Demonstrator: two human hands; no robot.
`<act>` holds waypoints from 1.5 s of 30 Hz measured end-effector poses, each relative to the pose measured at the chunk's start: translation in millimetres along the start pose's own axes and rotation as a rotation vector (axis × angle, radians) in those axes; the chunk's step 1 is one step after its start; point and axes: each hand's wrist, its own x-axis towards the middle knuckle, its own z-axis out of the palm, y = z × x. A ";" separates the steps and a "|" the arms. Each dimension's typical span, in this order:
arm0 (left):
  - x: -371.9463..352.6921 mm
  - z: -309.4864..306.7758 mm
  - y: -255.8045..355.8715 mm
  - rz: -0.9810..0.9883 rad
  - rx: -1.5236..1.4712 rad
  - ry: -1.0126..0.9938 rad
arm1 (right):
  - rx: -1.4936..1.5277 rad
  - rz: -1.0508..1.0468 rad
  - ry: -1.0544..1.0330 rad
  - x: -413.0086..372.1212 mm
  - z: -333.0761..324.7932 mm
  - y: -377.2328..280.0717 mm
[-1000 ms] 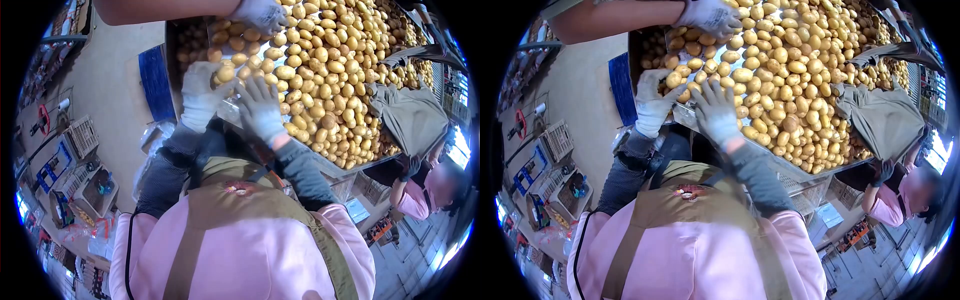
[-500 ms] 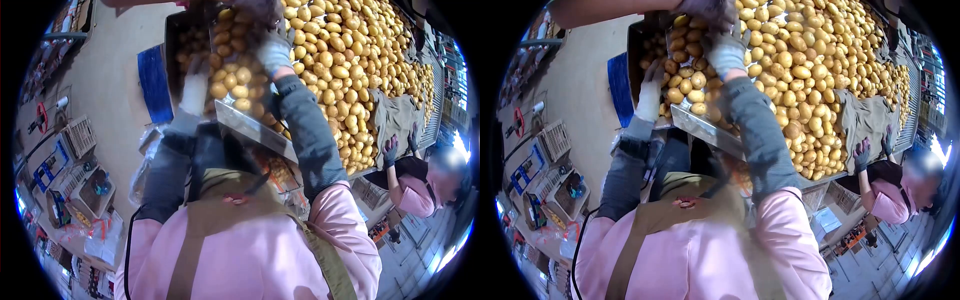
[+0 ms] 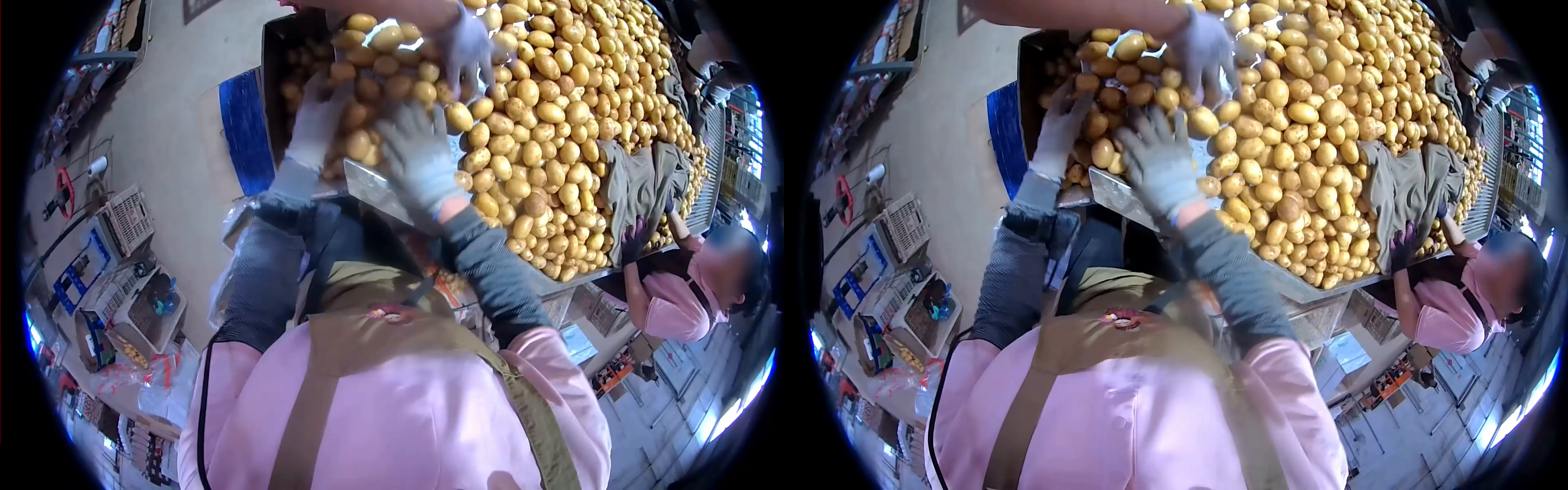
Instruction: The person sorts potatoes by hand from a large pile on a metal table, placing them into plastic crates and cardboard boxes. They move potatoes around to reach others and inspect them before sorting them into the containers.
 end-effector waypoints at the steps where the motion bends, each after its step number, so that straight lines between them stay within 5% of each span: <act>1: 0.5 -3.0 19.4 -0.143 0.097 -0.034 | -0.018 -0.046 -0.013 9.7 5.5 19.2; 3: 15.2 1.5 5.5 -0.021 0.276 0.001 | 0.047 0.299 0.302 36.9 10.2 36.9; 5: 18.6 6.9 -10.7 0.048 0.342 0.037 | 0.010 0.308 0.288 57.6 25.0 37.4; 7: 11.9 6.5 -17.0 -0.096 0.057 0.072 | -0.217 0.167 -0.067 49.9 12.2 -1.6; 9: 4.1 2.8 -12.2 -0.167 -0.234 0.063 | -0.099 0.023 -0.174 17.0 -12.5 -10.2; 12: -12.7 -15.6 -3.6 -0.177 -0.660 -0.011 | 0.103 0.272 0.070 -29.5 -7.9 2.6; 13: -10.4 -14.0 -4.7 -0.162 -0.599 -0.007 | -0.053 0.375 0.050 -35.0 -9.3 1.8; 17: -1.7 -13.5 -10.6 -0.077 -0.222 -0.115 | 0.074 0.057 -0.003 3.7 -1.1 -14.1; 19: 1.0 -24.0 -23.2 -0.004 -0.033 -0.182 | -0.189 0.173 -0.027 35.9 8.3 14.8; 22: -0.3 -30.5 -19.3 -0.141 -0.324 -0.160 | 0.044 0.227 0.207 70.9 7.1 24.4; 24: 3.2 -24.1 -20.7 -0.163 -0.370 -0.118 | -0.057 0.034 -0.064 62.7 15.3 1.3; 26: 10.7 -13.9 -16.6 -0.171 -0.377 -0.053 | 0.021 -0.048 -0.037 23.4 1.1 -20.0; 28: 14.3 -12.4 -18.1 -0.003 -0.217 -0.053 | 0.078 0.140 -0.064 -10.1 -9.1 -11.9; 29: 13.7 -13.5 -18.8 0.073 -0.146 -0.066 | 0.203 0.225 0.120 -23.8 0.6 -1.0; 31: 13.5 -16.0 -19.5 0.228 -0.006 -0.074 | 0.037 0.274 -0.031 -5.2 -5.4 -11.3; 33: 34.1 -22.8 -31.5 0.406 0.161 -0.150 | 0.058 0.093 0.004 24.7 6.9 -13.1; 34: 36.0 -20.1 -3.6 -0.140 -0.374 -0.155 | 0.134 -0.096 0.079 47.4 -2.7 -10.5; 38: 39.6 -18.1 0.5 -0.078 -0.243 -0.023 | 0.009 0.152 0.173 77.7 31.3 42.9; 41: 22.8 -25.3 5.1 -0.062 -0.213 -0.116 | -0.149 0.066 -0.119 50.6 5.4 4.4; 43: 11.5 -28.7 13.9 -0.197 -0.309 -0.079 | -0.094 -0.103 -0.031 25.6 0.8 0.7; 45: 4.1 -30.2 18.0 -0.255 -0.414 -0.064 | 0.015 0.176 0.029 20.2 -8.5 7.2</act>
